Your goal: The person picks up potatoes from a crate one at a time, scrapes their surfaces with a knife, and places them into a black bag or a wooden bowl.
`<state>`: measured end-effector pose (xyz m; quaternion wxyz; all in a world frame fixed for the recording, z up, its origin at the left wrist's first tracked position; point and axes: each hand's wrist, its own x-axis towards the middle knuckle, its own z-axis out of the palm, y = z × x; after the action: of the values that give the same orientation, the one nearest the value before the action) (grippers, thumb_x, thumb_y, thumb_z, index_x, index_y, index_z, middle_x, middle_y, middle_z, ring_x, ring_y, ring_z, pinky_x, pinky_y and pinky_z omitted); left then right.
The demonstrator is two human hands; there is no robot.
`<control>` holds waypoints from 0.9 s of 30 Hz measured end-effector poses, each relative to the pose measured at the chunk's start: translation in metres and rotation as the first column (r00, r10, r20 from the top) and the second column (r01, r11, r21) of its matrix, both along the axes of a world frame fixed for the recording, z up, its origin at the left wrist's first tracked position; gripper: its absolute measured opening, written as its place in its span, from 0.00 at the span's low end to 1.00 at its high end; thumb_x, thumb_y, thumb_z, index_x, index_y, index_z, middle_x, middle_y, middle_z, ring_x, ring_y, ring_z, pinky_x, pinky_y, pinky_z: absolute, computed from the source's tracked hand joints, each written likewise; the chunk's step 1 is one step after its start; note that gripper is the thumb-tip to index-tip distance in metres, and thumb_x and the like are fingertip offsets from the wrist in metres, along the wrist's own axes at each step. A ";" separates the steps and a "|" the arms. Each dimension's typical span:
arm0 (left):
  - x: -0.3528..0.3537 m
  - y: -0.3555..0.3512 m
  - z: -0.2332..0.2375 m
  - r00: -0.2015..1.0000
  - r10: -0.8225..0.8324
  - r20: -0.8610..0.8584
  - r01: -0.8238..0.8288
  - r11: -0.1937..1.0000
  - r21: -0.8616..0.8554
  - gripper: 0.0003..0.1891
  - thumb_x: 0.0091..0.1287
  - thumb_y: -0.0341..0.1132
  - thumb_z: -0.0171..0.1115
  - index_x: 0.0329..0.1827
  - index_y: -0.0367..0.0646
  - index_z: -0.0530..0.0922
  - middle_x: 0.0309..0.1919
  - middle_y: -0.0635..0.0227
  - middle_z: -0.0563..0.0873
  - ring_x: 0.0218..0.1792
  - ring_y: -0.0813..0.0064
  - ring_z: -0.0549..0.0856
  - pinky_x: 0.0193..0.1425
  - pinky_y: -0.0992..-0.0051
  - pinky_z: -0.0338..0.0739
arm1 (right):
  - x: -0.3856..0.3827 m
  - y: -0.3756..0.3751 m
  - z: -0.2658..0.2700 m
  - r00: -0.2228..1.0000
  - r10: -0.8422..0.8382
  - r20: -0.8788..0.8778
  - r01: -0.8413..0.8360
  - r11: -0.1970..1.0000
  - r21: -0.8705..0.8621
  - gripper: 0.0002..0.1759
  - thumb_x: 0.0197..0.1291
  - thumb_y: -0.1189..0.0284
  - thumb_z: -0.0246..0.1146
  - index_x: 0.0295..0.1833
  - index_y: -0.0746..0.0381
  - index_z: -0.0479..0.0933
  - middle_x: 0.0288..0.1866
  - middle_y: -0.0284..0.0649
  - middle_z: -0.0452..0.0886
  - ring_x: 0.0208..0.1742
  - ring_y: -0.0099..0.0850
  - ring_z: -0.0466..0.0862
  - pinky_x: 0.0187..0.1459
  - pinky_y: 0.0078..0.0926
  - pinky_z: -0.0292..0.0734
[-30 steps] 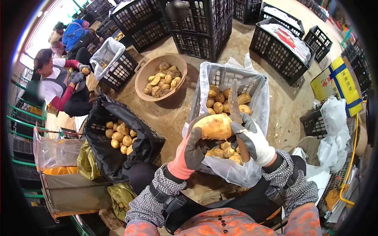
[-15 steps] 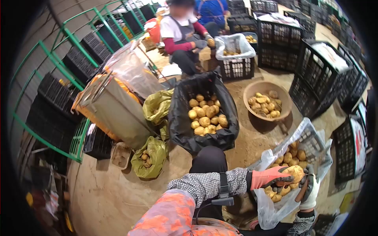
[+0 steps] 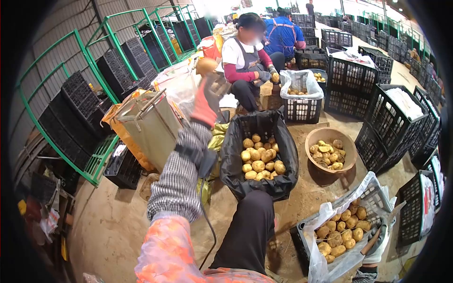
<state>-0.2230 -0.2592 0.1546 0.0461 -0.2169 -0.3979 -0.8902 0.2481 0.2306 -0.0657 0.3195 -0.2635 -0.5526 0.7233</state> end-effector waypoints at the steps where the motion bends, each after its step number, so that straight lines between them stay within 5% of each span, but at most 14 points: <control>1: 0.020 0.018 0.030 0.959 0.230 0.165 -0.233 0.972 -0.004 0.20 0.70 0.41 0.59 0.57 0.37 0.72 0.46 0.59 0.81 0.48 0.63 0.82 0.60 0.63 0.77 | 0.000 0.001 -0.001 1.000 0.001 -0.006 -0.001 1.000 0.001 0.23 0.71 0.58 0.52 0.64 0.61 0.72 0.37 0.22 0.72 0.25 0.09 0.62 0.23 0.08 0.56; 2: 0.014 0.025 0.023 0.961 0.228 0.158 -0.231 0.973 -0.002 0.20 0.70 0.41 0.59 0.57 0.37 0.72 0.46 0.59 0.81 0.48 0.63 0.82 0.60 0.63 0.77 | 0.000 0.003 -0.003 0.999 0.024 -0.026 -0.024 0.999 -0.021 0.24 0.72 0.58 0.51 0.65 0.62 0.71 0.41 0.24 0.73 0.30 0.11 0.67 0.28 0.09 0.62; 4: -0.002 0.037 -0.013 0.959 -0.281 -0.043 0.251 0.908 -0.336 0.19 0.69 0.39 0.58 0.56 0.35 0.73 0.42 0.58 0.82 0.42 0.64 0.84 0.58 0.66 0.79 | 0.003 0.001 0.001 0.998 0.039 -0.040 -0.041 0.998 -0.050 0.25 0.72 0.59 0.50 0.66 0.63 0.70 0.45 0.27 0.75 0.34 0.13 0.72 0.32 0.11 0.68; 5: 0.046 0.073 -0.025 0.939 -0.293 0.181 0.338 0.884 -0.322 0.17 0.68 0.37 0.58 0.54 0.35 0.74 0.41 0.58 0.83 0.41 0.63 0.85 0.53 0.69 0.79 | 0.004 -0.006 0.014 0.996 0.072 -0.048 -0.075 0.996 -0.053 0.25 0.72 0.59 0.50 0.67 0.64 0.69 0.51 0.31 0.75 0.43 0.18 0.75 0.41 0.15 0.71; 7: 0.112 0.129 -0.058 0.931 -0.325 0.163 0.353 0.698 -0.624 0.17 0.67 0.32 0.56 0.57 0.38 0.75 0.46 0.60 0.84 0.44 0.63 0.85 0.52 0.67 0.79 | 0.011 -0.006 0.028 0.980 0.170 -0.100 -0.180 0.979 -0.095 0.26 0.73 0.60 0.48 0.69 0.65 0.66 0.66 0.40 0.71 0.66 0.32 0.72 0.65 0.29 0.68; 8: 0.136 0.156 -0.105 0.902 -0.334 -0.274 0.003 0.640 -0.769 0.19 0.68 0.34 0.58 0.61 0.39 0.73 0.48 0.61 0.83 0.47 0.68 0.84 0.55 0.67 0.78 | 0.012 -0.003 0.026 0.983 0.127 -0.131 -0.143 0.982 -0.126 0.26 0.73 0.60 0.47 0.69 0.64 0.66 0.67 0.40 0.71 0.66 0.32 0.72 0.66 0.29 0.66; 10: 0.196 0.212 -0.165 0.715 -0.506 0.482 0.699 0.503 -0.509 0.23 0.68 0.37 0.60 0.64 0.40 0.72 0.49 0.62 0.83 0.51 0.72 0.82 0.57 0.69 0.76 | 0.019 -0.006 0.032 0.983 0.071 -0.170 -0.089 0.991 -0.100 0.26 0.74 0.61 0.45 0.70 0.64 0.65 0.68 0.39 0.70 0.67 0.32 0.70 0.69 0.31 0.62; 12: 0.252 0.251 -0.209 0.477 -0.570 0.668 0.856 0.132 -0.499 0.24 0.68 0.41 0.61 0.64 0.38 0.72 0.49 0.64 0.83 0.54 0.75 0.79 0.59 0.71 0.73 | 0.032 0.003 0.027 0.995 -0.053 -0.089 0.040 0.990 -0.138 0.26 0.74 0.63 0.45 0.70 0.67 0.65 0.67 0.40 0.72 0.67 0.32 0.71 0.70 0.32 0.61; 13: 0.266 0.265 -0.237 0.544 -0.649 0.532 0.667 -0.051 -0.743 0.24 0.68 0.40 0.61 0.63 0.38 0.73 0.52 0.64 0.83 0.54 0.73 0.80 0.59 0.72 0.73 | 0.038 -0.003 0.042 0.988 0.059 -0.143 -0.078 0.988 -0.133 0.23 0.74 0.57 0.47 0.69 0.52 0.69 0.60 0.26 0.75 0.54 0.21 0.73 0.56 0.24 0.68; 14: 0.282 0.273 -0.266 0.644 -0.698 0.312 0.464 0.032 -0.886 0.21 0.64 0.43 0.62 0.56 0.39 0.78 0.44 0.56 0.86 0.44 0.65 0.85 0.50 0.66 0.78 | 0.041 -0.006 0.035 0.983 -0.185 0.008 0.179 0.958 0.223 0.23 0.73 0.56 0.49 0.68 0.53 0.70 0.56 0.25 0.77 0.48 0.19 0.74 0.51 0.22 0.71; 16: 0.291 0.301 -0.276 0.592 -0.744 0.308 0.301 -0.150 -0.942 0.21 0.61 0.41 0.60 0.53 0.38 0.78 0.45 0.48 0.84 0.49 0.54 0.84 0.54 0.63 0.77 | 0.038 -0.021 0.090 0.986 -0.164 -0.009 0.162 0.981 -0.110 0.24 0.71 0.56 0.53 0.66 0.57 0.71 0.49 0.25 0.77 0.35 0.14 0.73 0.36 0.12 0.70; 19: 0.293 0.340 -0.315 0.584 -0.770 0.256 0.121 -0.230 -0.966 0.18 0.59 0.40 0.59 0.50 0.41 0.79 0.49 0.51 0.83 0.55 0.53 0.80 0.59 0.61 0.74 | 0.042 -0.019 0.116 0.985 -0.108 -0.133 0.096 0.991 -0.094 0.25 0.72 0.57 0.54 0.64 0.64 0.70 0.44 0.27 0.74 0.31 0.13 0.69 0.31 0.11 0.66; 24: 0.331 0.374 -0.396 0.244 -0.859 0.451 -0.194 -0.499 -0.845 0.32 0.57 0.44 0.60 0.65 0.38 0.70 0.60 0.51 0.77 0.64 0.56 0.75 0.67 0.64 0.69 | 0.039 -0.007 0.117 0.972 -0.220 -0.083 0.192 0.947 -0.258 0.24 0.71 0.57 0.55 0.61 0.65 0.70 0.40 0.28 0.75 0.30 0.15 0.70 0.29 0.12 0.65; 27: 0.368 0.391 -0.389 0.249 -0.716 0.652 -0.237 -0.698 -0.676 0.48 0.57 0.54 0.62 0.76 0.41 0.52 0.70 0.42 0.63 0.67 0.50 0.71 0.68 0.59 0.68 | 0.037 -0.011 0.125 0.983 -0.180 -0.031 0.161 0.936 -0.314 0.25 0.70 0.56 0.56 0.60 0.65 0.70 0.38 0.30 0.75 0.29 0.17 0.72 0.27 0.14 0.67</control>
<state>0.1447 0.1315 -0.2345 -0.4966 -0.5738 -0.6356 0.1422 0.2848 0.2199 0.0595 0.3519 -0.3357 -0.3973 0.7783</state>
